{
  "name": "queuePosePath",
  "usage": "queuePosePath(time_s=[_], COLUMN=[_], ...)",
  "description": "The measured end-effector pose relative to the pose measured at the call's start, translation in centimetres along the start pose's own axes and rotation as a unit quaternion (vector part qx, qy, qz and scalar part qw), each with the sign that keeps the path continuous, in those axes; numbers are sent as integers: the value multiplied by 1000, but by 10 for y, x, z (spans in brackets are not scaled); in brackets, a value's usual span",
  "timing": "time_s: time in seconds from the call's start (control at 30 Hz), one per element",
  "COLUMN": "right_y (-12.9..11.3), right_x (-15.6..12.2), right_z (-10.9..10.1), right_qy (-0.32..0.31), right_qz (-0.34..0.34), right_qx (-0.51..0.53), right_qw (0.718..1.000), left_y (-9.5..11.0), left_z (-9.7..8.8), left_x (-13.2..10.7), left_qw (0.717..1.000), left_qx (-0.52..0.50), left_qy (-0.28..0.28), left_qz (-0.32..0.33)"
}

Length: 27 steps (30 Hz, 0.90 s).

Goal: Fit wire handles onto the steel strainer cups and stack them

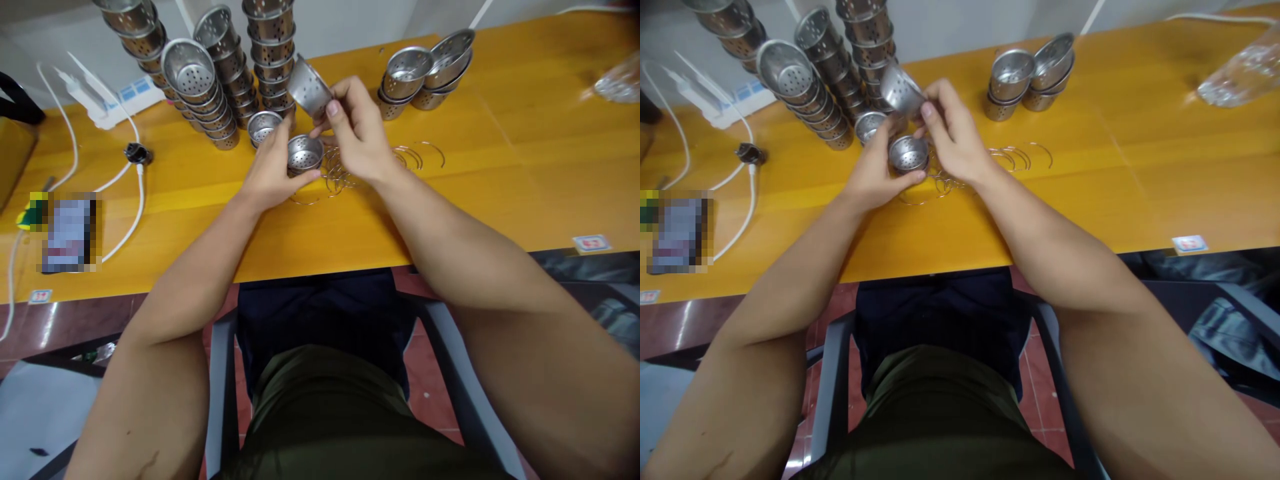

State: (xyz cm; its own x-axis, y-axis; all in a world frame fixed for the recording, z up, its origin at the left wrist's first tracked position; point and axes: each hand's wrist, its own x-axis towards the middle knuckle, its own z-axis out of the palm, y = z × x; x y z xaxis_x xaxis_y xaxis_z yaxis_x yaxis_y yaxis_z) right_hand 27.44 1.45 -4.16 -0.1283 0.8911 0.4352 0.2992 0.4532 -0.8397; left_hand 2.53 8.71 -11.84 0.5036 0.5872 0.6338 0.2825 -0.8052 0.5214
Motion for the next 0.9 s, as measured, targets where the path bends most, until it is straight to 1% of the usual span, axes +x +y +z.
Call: queuePosePath(time_s=[0.03,0.1,0.17,0.27,0.37,0.4,0.47,0.57,0.67,0.8,0.9], right_y=[-3,-9,-10,1,27,36,51,64,69,73,69], right_x=[-3,-6,-6,2,14,18,24,29,32,34,34], right_z=[3,7,6,-5,-25,-31,-43,-51,-50,-47,-46], right_qy=[-14,-26,-11,66,130,110,100,95,106,111,107], right_qz=[-2,-22,-46,-61,-63,-38,20,76,107,142,170], right_qx=[3,20,33,-7,-97,-137,-221,-282,-320,-352,-362], right_qw=[1000,999,998,996,985,984,970,952,935,918,910], left_y=[-5,-12,-10,9,31,36,40,37,32,31,31], left_z=[4,4,-1,-12,-17,-17,-16,-12,-11,-15,-17], left_x=[-1,-1,1,6,12,14,15,13,8,6,7], left_qw=[1000,1000,1000,999,999,999,999,999,999,999,999], left_qx=[4,20,28,33,44,46,46,39,29,25,30], left_qy=[-3,-6,-6,0,-1,0,6,5,3,16,10], left_qz=[-3,-7,-3,4,9,10,8,-13,-34,-20,-22])
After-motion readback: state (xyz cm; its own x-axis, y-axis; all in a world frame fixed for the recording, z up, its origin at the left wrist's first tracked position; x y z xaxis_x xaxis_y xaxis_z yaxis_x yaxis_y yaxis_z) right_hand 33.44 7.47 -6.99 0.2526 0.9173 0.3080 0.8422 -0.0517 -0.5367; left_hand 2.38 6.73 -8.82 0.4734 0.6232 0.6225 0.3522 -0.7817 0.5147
